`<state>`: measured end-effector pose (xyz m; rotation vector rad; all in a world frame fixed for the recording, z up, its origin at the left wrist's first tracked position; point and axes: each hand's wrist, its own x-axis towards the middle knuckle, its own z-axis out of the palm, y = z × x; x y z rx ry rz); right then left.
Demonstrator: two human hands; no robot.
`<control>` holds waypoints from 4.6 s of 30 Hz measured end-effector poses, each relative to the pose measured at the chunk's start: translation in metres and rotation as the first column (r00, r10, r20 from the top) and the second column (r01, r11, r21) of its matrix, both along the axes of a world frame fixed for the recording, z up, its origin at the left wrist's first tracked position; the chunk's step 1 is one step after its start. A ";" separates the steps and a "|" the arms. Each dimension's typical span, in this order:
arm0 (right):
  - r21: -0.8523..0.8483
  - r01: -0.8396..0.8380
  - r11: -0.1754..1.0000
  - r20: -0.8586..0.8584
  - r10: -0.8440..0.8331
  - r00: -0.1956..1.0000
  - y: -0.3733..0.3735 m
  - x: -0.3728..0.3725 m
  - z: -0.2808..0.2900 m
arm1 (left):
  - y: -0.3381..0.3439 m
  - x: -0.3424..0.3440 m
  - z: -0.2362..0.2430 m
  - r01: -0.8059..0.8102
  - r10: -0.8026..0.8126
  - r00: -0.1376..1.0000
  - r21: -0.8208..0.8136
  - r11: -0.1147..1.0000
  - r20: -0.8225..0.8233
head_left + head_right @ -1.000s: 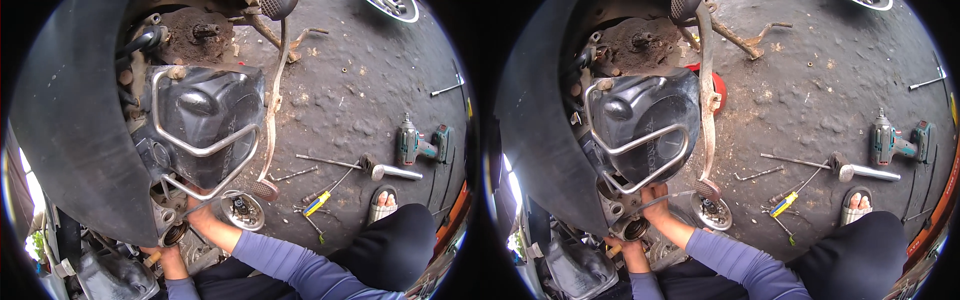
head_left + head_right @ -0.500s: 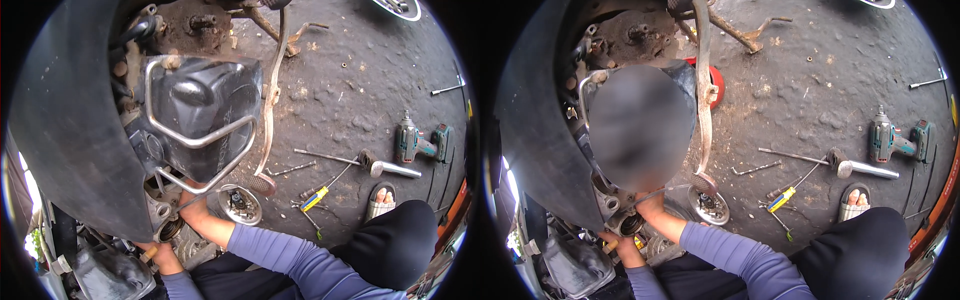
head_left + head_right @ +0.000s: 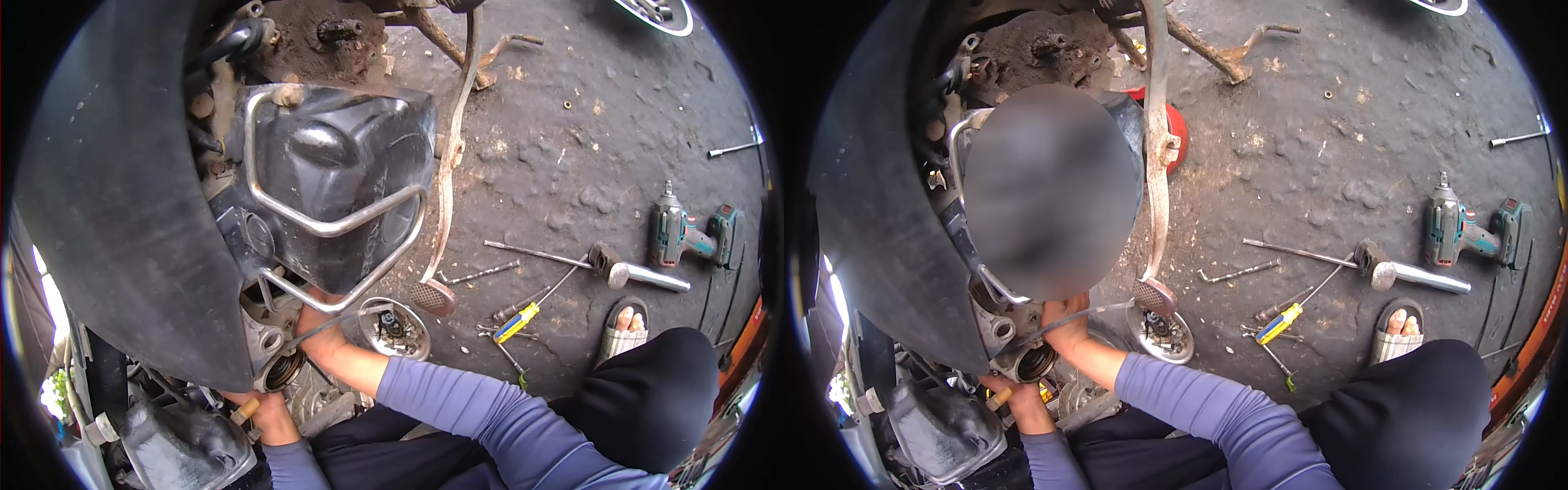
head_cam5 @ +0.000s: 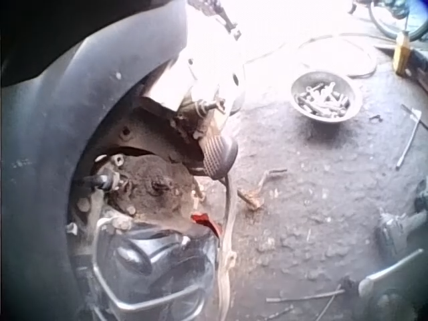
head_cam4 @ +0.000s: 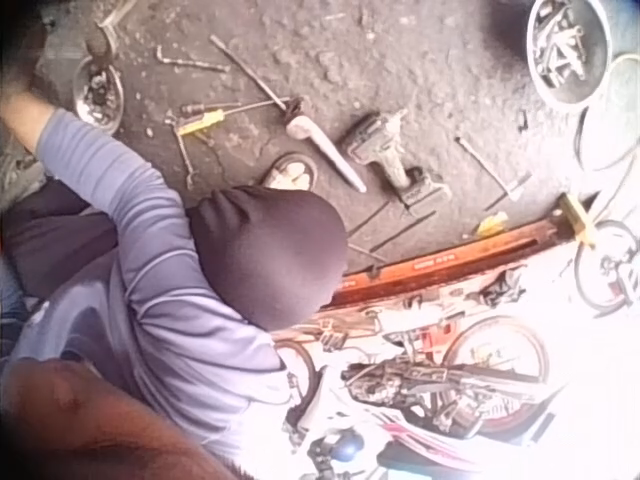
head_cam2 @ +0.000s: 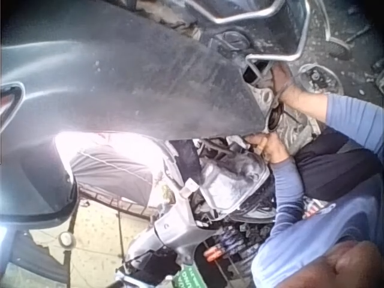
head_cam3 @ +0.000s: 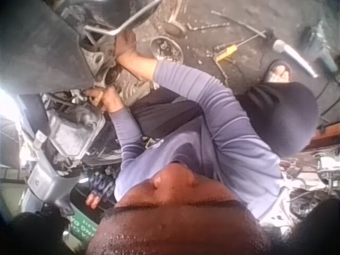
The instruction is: Repairing a motorcycle engine by using a hammer and a rod to tap a part into place.
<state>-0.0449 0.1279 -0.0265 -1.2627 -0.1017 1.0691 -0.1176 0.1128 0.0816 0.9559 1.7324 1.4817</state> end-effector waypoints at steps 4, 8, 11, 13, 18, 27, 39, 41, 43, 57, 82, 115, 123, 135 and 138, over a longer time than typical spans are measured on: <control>-0.071 -0.112 0.991 0.117 0.119 0.986 -0.005 -0.008 -0.004 | -0.005 0.000 -0.001 0.074 -0.080 0.989 -0.053 0.996 -0.128; 0.035 -0.017 0.999 -0.174 0.023 0.984 0.003 -0.003 -0.003 | -0.004 0.005 -0.005 0.066 -0.034 0.861 0.046 0.997 -0.508; -0.079 0.002 0.997 0.087 0.005 0.996 -0.001 -0.006 0.004 | -0.002 0.001 0.001 -0.015 0.018 0.978 0.018 1.000 -0.210; -0.117 0.030 0.993 0.088 -0.020 0.996 -0.001 -0.012 0.006 | -0.001 0.010 0.001 0.080 -0.078 0.981 0.004 0.997 -0.176; -0.050 -0.126 0.991 0.222 0.134 0.966 -0.004 -0.011 -0.008 | -0.003 0.016 -0.003 0.013 -0.013 0.986 0.002 1.000 -0.164; -0.040 0.054 0.998 -0.100 -0.058 0.993 0.009 -0.007 0.000 | 0.003 -0.006 -0.007 0.107 -0.102 0.952 0.002 0.994 -0.288; 0.003 0.021 1.000 -0.195 -0.019 0.981 0.007 0.005 0.004 | 0.001 -0.016 -0.004 0.033 -0.037 0.935 -0.017 0.999 -0.353; -0.041 0.000 0.999 -0.157 -0.007 0.988 0.005 0.004 0.004 | 0.001 -0.009 -0.004 0.005 -0.018 0.859 -0.028 1.000 -0.512; -0.078 -0.010 0.997 -0.129 0.000 0.992 0.006 0.003 0.007 | 0.007 -0.009 0.004 -0.006 -0.011 0.939 -0.047 0.999 -0.344; -0.042 0.056 0.998 -0.099 -0.060 0.993 0.009 -0.010 0.002 | -0.014 0.007 -0.007 0.126 -0.076 0.593 -0.001 0.992 -0.802; -0.062 -0.105 0.993 -0.228 0.088 0.970 0.014 -0.028 -0.008 | -0.001 0.018 -0.004 -0.125 0.131 0.916 0.042 0.991 -0.379; -0.055 -0.053 0.997 -0.373 0.028 0.927 0.005 0.013 0.014 | 0.007 -0.007 0.000 -0.022 0.025 0.988 0.017 1.000 -0.152; -0.027 0.058 0.998 -0.456 -0.064 0.888 0.009 -0.001 0.008 | 0.010 -0.028 0.003 0.082 -0.083 0.994 -0.020 0.996 -0.064; -0.009 0.081 0.997 -0.413 -0.077 0.907 0.013 -0.015 -0.007 | 0.008 -0.015 -0.002 0.145 -0.146 0.988 -0.026 0.989 -0.052; -0.001 -0.063 0.998 -0.187 0.061 0.980 0.016 -0.023 -0.022 | 0.007 -0.006 -0.012 0.026 -0.022 0.985 0.017 1.000 -0.172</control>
